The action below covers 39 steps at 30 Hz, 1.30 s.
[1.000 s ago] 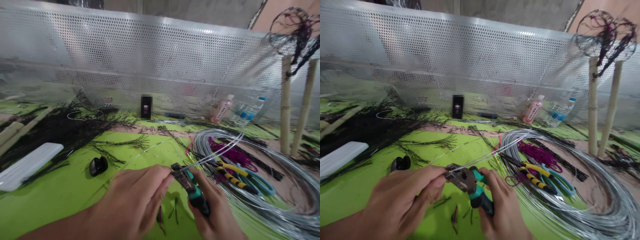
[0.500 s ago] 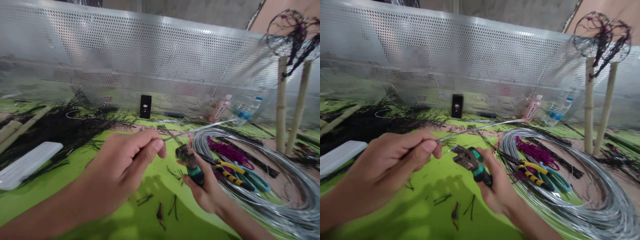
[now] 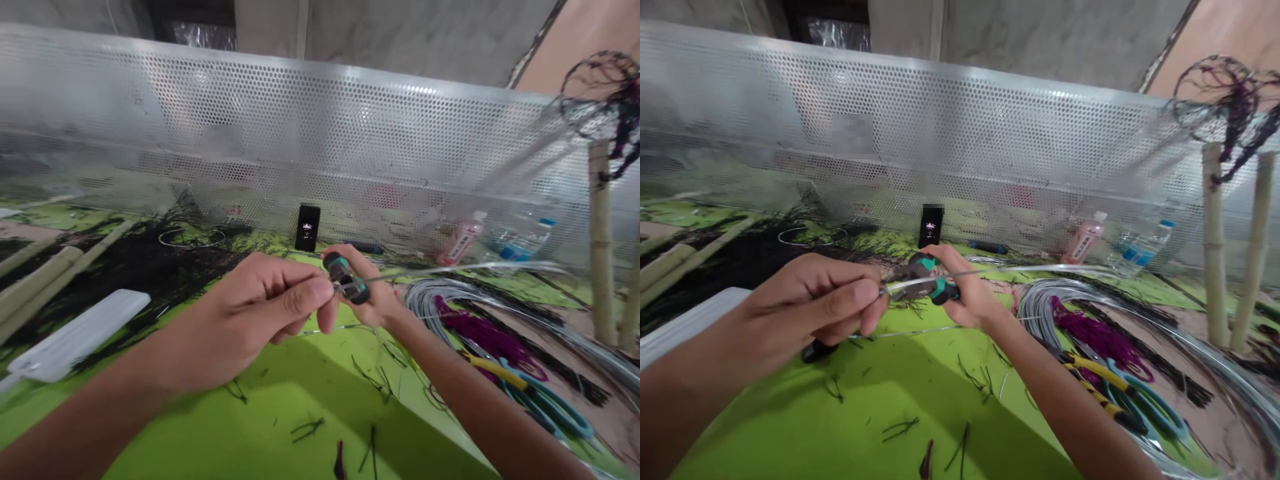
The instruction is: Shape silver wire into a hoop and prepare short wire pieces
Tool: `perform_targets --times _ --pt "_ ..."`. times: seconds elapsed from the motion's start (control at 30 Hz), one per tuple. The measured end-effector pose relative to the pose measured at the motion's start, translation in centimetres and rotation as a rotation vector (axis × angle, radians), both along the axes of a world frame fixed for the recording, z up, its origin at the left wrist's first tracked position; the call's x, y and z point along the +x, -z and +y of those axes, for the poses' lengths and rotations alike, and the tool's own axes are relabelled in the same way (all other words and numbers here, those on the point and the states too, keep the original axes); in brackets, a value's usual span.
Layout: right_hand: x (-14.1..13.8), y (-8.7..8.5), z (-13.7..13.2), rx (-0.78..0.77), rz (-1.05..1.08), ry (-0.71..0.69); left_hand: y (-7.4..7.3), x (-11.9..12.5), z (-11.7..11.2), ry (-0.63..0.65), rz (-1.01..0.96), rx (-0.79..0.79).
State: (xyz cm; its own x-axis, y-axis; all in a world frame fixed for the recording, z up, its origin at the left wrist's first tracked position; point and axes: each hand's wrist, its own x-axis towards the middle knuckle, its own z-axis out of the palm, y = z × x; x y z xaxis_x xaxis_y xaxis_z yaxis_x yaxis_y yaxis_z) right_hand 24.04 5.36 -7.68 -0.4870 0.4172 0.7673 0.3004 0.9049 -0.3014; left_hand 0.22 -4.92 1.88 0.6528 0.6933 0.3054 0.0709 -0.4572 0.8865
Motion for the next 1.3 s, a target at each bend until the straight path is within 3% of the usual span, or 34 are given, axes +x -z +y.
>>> perform_targets --times 0.47,1.0,1.3 --pt "-3.4 -1.4 3.7 0.109 0.095 -0.084 -0.1 -1.4 0.8 0.147 -0.098 -0.239" --pt "-3.2 -1.2 3.8 0.151 0.105 -0.107 0.5 -1.1 1.5 0.247 -0.135 -0.413" --pt "-2.7 -1.3 3.5 0.162 0.102 -0.051 0.5 -0.8 0.6 0.179 -0.183 -0.368"
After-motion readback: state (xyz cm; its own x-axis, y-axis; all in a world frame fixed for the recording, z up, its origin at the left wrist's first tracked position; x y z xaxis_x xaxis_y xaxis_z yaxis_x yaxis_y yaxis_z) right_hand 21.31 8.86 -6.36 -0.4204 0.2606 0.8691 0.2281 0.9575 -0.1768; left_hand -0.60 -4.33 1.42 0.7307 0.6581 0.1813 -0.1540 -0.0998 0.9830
